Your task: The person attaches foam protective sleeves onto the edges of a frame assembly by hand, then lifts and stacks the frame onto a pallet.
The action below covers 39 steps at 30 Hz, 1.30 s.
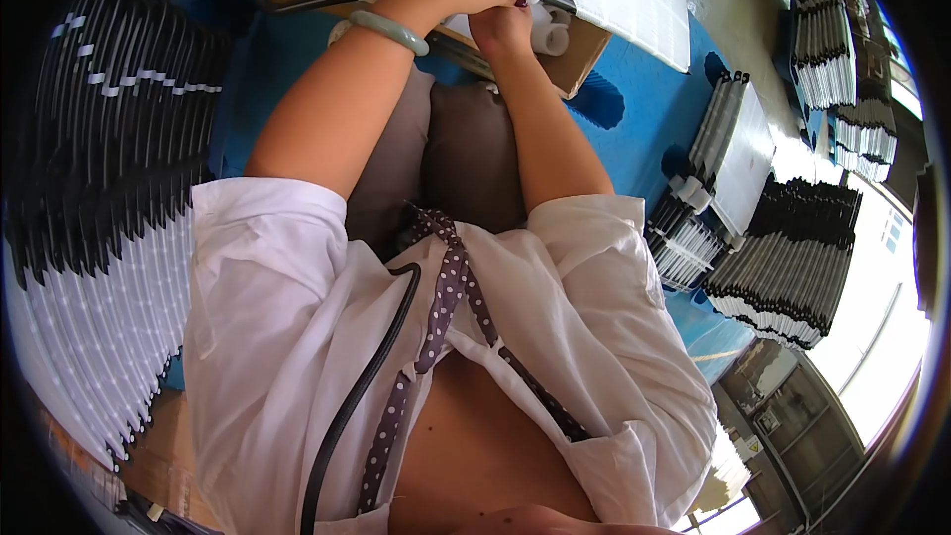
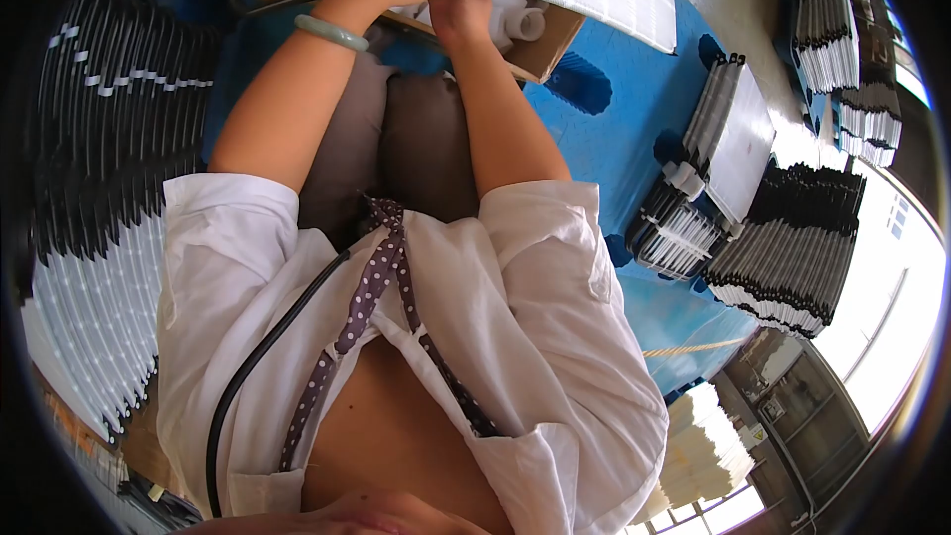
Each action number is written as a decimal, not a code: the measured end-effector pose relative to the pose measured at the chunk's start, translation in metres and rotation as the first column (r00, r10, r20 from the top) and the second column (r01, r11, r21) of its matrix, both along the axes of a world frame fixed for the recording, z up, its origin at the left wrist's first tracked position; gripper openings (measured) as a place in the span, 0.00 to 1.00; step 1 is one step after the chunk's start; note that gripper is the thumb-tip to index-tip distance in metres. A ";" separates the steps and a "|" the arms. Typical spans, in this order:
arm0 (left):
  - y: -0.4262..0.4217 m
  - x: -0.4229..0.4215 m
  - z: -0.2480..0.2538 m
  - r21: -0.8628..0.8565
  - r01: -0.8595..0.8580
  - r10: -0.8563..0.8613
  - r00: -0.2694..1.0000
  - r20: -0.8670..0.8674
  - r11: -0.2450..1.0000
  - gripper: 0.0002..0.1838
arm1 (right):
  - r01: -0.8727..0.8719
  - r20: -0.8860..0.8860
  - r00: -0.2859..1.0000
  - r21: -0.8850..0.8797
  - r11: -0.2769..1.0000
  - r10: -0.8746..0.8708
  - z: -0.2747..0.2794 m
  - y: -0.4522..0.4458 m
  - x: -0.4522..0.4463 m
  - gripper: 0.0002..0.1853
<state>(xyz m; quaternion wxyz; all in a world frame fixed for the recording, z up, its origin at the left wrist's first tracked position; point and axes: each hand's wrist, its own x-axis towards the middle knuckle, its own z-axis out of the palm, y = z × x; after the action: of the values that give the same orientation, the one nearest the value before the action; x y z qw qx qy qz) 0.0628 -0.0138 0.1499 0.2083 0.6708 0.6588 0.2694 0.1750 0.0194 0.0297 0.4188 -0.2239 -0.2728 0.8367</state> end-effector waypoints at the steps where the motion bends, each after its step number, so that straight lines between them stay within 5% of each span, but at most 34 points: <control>1: -0.001 -0.001 0.001 -0.001 -0.006 0.006 1.000 0.013 1.000 0.17 | -0.021 -0.025 0.999 -0.027 0.999 0.020 0.006 -0.001 -0.002 0.17; 4: -0.006 0.002 0.012 0.051 0.016 -0.006 0.981 -0.194 0.999 0.16 | -0.082 -0.127 0.990 -0.159 0.984 0.062 0.005 -0.001 -0.004 0.18; 7: -0.009 -0.003 0.006 0.183 -0.008 0.038 0.987 -0.159 0.983 0.15 | -0.159 -0.251 0.963 -0.248 0.956 0.095 -0.006 0.001 -0.006 0.19; 10: -0.009 -0.005 0.008 0.127 -0.027 0.049 0.983 -0.175 0.992 0.19 | -0.184 -0.289 0.951 -0.249 0.951 0.109 -0.020 0.006 -0.005 0.19; 13: -0.003 -0.010 -0.003 0.221 -0.093 0.101 0.995 -0.026 0.971 0.27 | -0.194 -0.319 0.941 -0.231 0.953 0.115 -0.019 0.005 -0.008 0.21; 15: 0.000 -0.015 -0.008 0.228 -0.116 0.121 0.993 -0.004 0.967 0.41 | -0.197 -0.355 0.931 -0.295 0.935 0.084 -0.008 0.000 -0.006 0.22; 17: 0.001 -0.017 -0.013 0.212 -0.169 0.176 0.984 -0.014 0.963 0.48 | -0.281 -0.519 0.850 -0.309 0.909 0.086 0.008 -0.001 -0.003 0.24; 18: 0.003 -0.021 -0.016 0.151 -0.150 0.152 0.988 -0.003 0.977 0.50 | -0.323 -0.595 0.800 -0.310 0.894 0.083 0.011 0.000 -0.002 0.24; 23: 0.009 -0.023 -0.006 -0.199 -0.090 0.075 0.994 -0.081 0.976 0.57 | -0.240 -0.430 0.895 -0.246 0.939 0.117 0.002 0.004 0.000 0.26; 26: 0.015 -0.012 -0.024 -0.221 -0.181 0.140 0.972 -0.190 0.958 0.57 | -0.196 -0.333 0.936 -0.220 0.956 0.115 0.007 0.002 0.002 0.27; 30: 0.019 -0.019 -0.025 -0.028 -0.047 0.051 0.986 0.161 0.998 0.53 | -0.135 -0.251 0.965 -0.216 0.967 0.079 -0.003 0.003 0.004 0.27; 35: 0.026 -0.015 -0.032 0.077 -0.014 -0.040 0.752 0.658 0.997 0.42 | -0.106 -0.162 0.984 -0.165 0.981 0.079 -0.012 -0.004 0.011 0.27; 36: 0.025 -0.013 -0.029 0.094 -0.063 -0.014 0.757 0.653 0.994 0.39 | -0.097 -0.153 0.985 -0.143 0.985 0.075 -0.011 -0.005 0.010 0.27; 39: 0.020 -0.009 -0.021 0.127 0.163 -0.207 0.755 0.623 0.978 0.38 | -0.068 -0.089 0.995 -0.221 0.973 0.050 -0.003 -0.009 0.011 0.24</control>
<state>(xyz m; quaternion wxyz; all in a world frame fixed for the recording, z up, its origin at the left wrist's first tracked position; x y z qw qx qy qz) 0.0535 0.0064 0.1288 0.4212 0.6092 0.4718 0.4785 0.1864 0.0107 0.0264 0.3769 -0.2265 -0.1659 0.8827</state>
